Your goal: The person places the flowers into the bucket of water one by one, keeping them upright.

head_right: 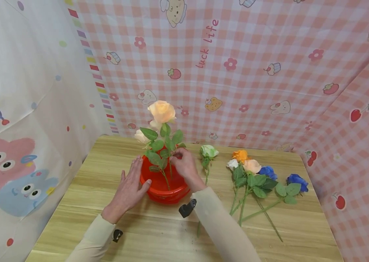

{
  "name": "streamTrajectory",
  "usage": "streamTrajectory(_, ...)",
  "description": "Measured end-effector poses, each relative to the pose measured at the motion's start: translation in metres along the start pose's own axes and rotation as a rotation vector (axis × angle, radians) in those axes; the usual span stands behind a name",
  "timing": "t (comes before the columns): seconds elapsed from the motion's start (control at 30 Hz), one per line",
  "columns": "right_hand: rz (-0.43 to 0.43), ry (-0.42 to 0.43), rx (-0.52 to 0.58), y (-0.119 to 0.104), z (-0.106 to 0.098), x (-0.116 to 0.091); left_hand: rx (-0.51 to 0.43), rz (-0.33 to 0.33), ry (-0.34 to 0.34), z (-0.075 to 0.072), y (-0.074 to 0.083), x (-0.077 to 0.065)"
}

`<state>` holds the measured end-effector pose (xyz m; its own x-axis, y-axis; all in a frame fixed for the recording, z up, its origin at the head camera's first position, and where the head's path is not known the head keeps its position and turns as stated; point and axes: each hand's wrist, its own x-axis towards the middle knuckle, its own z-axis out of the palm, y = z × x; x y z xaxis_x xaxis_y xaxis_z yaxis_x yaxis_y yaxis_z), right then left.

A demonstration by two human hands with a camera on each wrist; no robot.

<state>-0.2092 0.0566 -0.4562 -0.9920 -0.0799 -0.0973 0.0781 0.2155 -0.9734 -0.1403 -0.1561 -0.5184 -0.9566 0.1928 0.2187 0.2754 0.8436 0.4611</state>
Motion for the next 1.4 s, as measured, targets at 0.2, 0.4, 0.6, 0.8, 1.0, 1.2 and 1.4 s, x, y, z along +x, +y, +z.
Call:
streamTrajectory(0.2, 0.075, -0.037, -0.006, 0.003, 0.008, 0.003, -0.006, 0.003, 0.008, 0.0, 0.0, 0.0)
streamTrajectory(0.4, 0.135, -0.059, -0.012, 0.006, 0.013, 0.006, -0.017, 0.001, 0.015, 0.0, 0.001, 0.001)
streamTrajectory(0.6, 0.166, -0.077, -0.005, 0.008, 0.018, 0.006, -0.015, 0.006, 0.02, 0.001, 0.0, 0.0)
streamTrajectory(0.8, 0.183, -0.083, 0.027, 0.01, 0.022, 0.008, -0.026, 0.006, 0.017, 0.0, 0.0, 0.0)
streamTrajectory(1.0, 0.251, -0.094, 0.021, 0.011, 0.024, 0.011, -0.022, 0.007, 0.013, -0.001, 0.0, 0.0)
streamTrajectory(1.2, 0.286, -0.101, -0.012, 0.012, 0.026, 0.013, -0.008, 0.008, 0.014, 0.0, -0.001, 0.001)
streamTrajectory(1.4, 0.303, -0.131, -0.017, 0.009, 0.023, 0.012, -0.008, 0.011, 0.022, 0.0, 0.0, 0.001)
